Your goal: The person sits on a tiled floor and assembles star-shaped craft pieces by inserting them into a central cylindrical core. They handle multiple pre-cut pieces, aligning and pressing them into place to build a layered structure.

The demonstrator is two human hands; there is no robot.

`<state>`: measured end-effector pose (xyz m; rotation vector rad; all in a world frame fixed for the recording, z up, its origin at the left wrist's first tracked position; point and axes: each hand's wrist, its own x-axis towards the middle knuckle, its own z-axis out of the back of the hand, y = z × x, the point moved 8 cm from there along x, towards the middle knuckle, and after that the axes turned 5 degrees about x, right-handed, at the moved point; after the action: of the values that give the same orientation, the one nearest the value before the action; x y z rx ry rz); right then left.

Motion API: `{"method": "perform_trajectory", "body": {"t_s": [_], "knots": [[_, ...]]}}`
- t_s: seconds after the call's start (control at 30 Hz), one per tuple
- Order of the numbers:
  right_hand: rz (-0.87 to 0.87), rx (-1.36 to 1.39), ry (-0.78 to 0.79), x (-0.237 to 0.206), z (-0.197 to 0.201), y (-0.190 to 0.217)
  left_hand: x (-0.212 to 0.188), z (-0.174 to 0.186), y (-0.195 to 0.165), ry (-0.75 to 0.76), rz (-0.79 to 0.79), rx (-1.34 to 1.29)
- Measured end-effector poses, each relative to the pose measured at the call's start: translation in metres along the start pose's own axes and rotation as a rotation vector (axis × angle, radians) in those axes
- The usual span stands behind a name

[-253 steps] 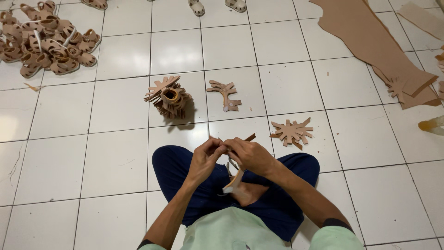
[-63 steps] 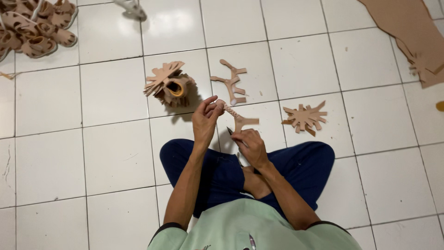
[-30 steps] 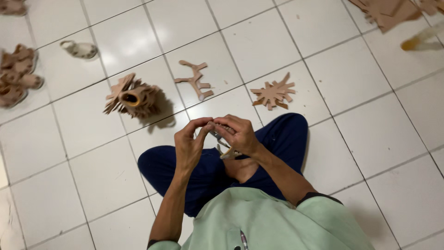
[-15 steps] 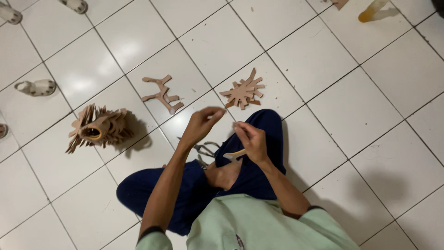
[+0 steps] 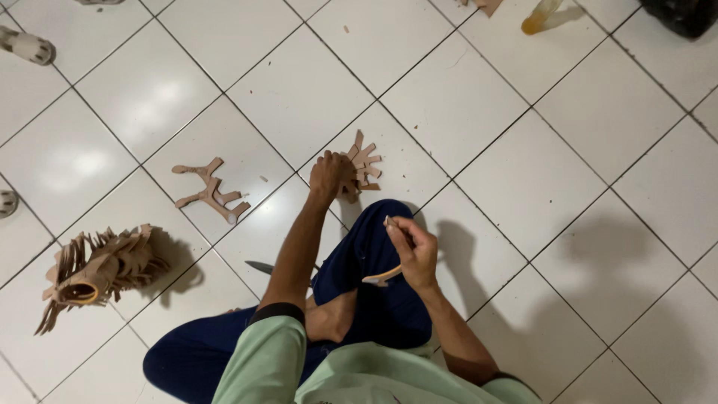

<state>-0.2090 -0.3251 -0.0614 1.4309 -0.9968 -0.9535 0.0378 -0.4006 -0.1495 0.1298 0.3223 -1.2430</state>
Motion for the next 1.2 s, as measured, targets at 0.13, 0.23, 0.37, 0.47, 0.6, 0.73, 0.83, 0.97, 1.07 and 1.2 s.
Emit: {"method": "perform_trajectory", "body": {"t_s": [0.13,0.23,0.37,0.47,0.6,0.73,0.83,0.97,1.07,1.2], "knots": [[-0.013,0.036,0.015,0.013,-0.002,-0.007,-0.032,0.004,0.041,-0.055,0.151,-0.471],[-0.051,0.092,-0.015,0.019,-0.004,-0.013,-0.083,-0.002,0.076,-0.175,0.333,-1.244],[-0.105,0.253,0.115,0.01,-0.04,-0.022,-0.155,0.014,0.099,-0.498,0.268,-1.924],[-0.152,0.272,0.231,-0.004,-0.081,-0.026,-0.2,0.034,0.101,-0.564,0.232,-1.906],[-0.206,0.364,0.436,-0.028,-0.135,-0.016,-0.255,0.062,0.104,-0.648,0.13,-1.72],[-0.138,0.306,0.61,-0.036,-0.172,0.016,-0.291,0.067,0.118,-0.696,0.127,-1.658],[-0.088,0.213,0.727,-0.041,-0.192,0.037,-0.308,0.063,0.129,-0.739,0.171,-1.66],[-0.147,0.171,0.767,-0.044,-0.212,0.049,-0.321,0.066,0.134,-0.768,0.142,-1.661],[-0.083,0.06,0.867,-0.045,-0.217,0.064,-0.325,0.068,0.131,-0.718,0.124,-1.717],[0.108,-0.267,0.899,-0.038,-0.217,0.08,-0.334,0.082,0.125,-0.694,0.072,-1.551]]}}
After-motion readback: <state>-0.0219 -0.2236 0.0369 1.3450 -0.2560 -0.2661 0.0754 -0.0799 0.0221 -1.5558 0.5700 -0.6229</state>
